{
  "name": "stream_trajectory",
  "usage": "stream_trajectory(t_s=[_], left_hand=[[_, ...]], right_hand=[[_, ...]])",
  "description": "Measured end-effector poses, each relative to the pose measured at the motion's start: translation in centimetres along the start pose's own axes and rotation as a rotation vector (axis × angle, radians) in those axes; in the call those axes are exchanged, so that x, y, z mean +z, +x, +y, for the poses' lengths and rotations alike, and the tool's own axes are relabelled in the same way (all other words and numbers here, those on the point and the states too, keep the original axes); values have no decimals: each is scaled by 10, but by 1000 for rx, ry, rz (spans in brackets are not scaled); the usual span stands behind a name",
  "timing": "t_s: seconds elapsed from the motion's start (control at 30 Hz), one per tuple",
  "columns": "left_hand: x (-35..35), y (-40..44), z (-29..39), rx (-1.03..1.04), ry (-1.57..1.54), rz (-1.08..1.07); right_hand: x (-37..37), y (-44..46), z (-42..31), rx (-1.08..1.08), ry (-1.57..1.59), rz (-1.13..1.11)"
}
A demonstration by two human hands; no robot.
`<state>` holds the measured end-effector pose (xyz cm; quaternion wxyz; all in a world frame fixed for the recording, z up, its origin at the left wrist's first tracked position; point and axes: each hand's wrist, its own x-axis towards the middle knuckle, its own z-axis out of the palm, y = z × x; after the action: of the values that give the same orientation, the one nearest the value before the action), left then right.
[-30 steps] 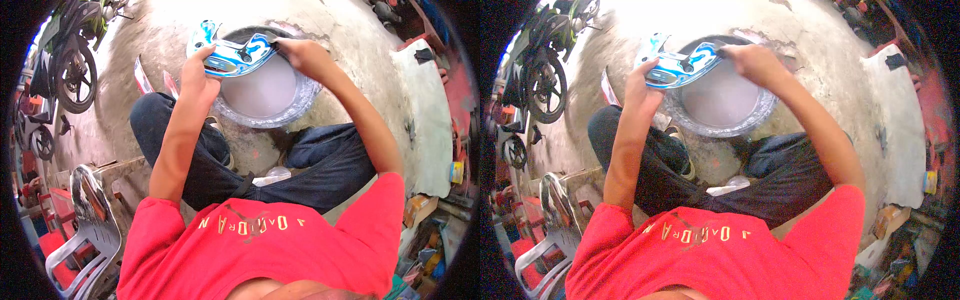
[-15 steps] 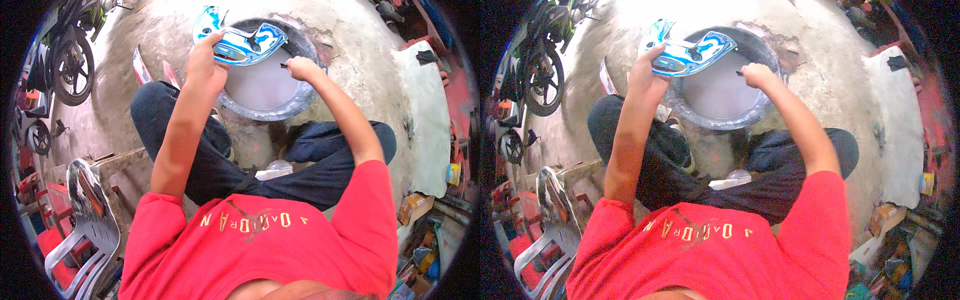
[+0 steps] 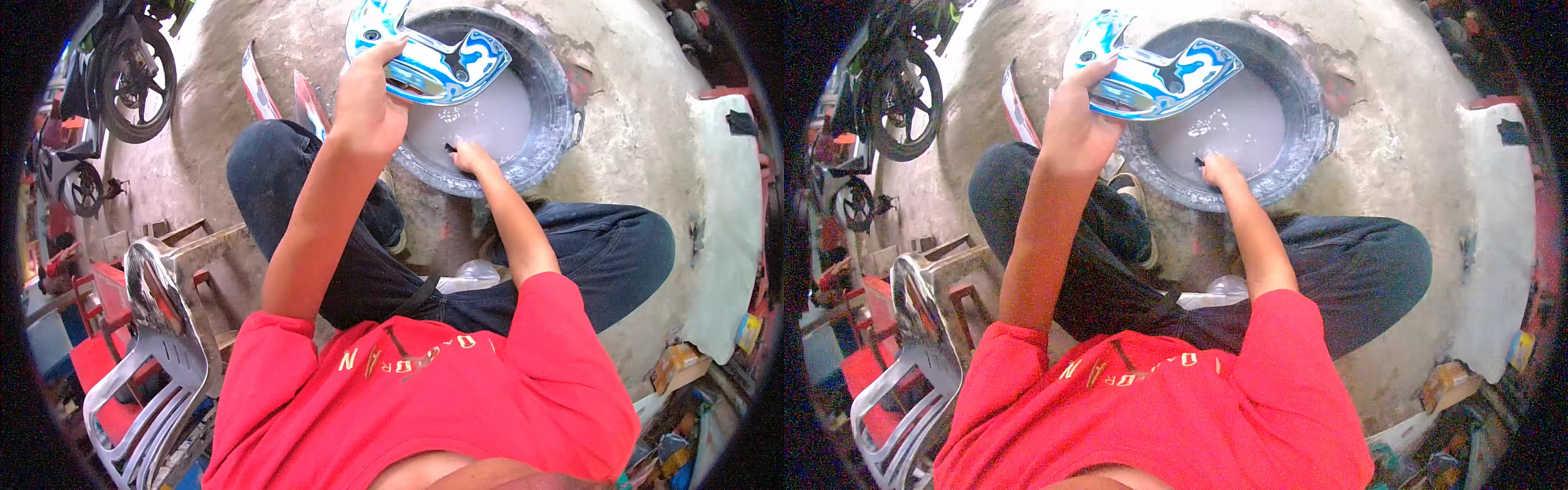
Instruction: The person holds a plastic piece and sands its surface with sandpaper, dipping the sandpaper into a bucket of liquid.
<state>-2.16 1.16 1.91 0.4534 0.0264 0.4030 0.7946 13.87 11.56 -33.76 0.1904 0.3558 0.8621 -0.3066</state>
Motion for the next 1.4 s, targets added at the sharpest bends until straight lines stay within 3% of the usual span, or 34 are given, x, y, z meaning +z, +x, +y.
stream_trajectory(t_s=[0.17, 0.33, 0.43, 0.53, 0.57, 0.63, 0.73, 0.87, 1.17, 1.4], left_hand=[[3, 3, -4, -19, 36, 11], [2, 9, -8, -17, 11, -34], [-3, 10, -10, -18, 119, -117], [-5, 11, -16, -9, 264, -139], [-7, 13, -20, -2, 338, -123], [-3, 3, -23, 61, 371, -220], [2, -2, -30, 132, 451, -288], [2, -6, -31, 151, 591, -264], [5, -15, -35, 133, 823, -147], [7, -13, -49, 80, 600, -198]], right_hand=[[-14, 3, 5, 163, 229, 38], [-55, 11, 37, -10, 186, 239], [-137, 4, 58, -17, 342, 253], [-234, -25, 64, -51, 164, 686], [-261, -24, 71, -87, 254, 763], [-320, -52, 48, -36, 268, 738], [-367, -123, -15, -233, 135, 786], [-349, -159, -63, -460, 123, 913], [-327, -166, -84, -399, 145, 978], [-312, -181, -89, -480, 163, 908]])
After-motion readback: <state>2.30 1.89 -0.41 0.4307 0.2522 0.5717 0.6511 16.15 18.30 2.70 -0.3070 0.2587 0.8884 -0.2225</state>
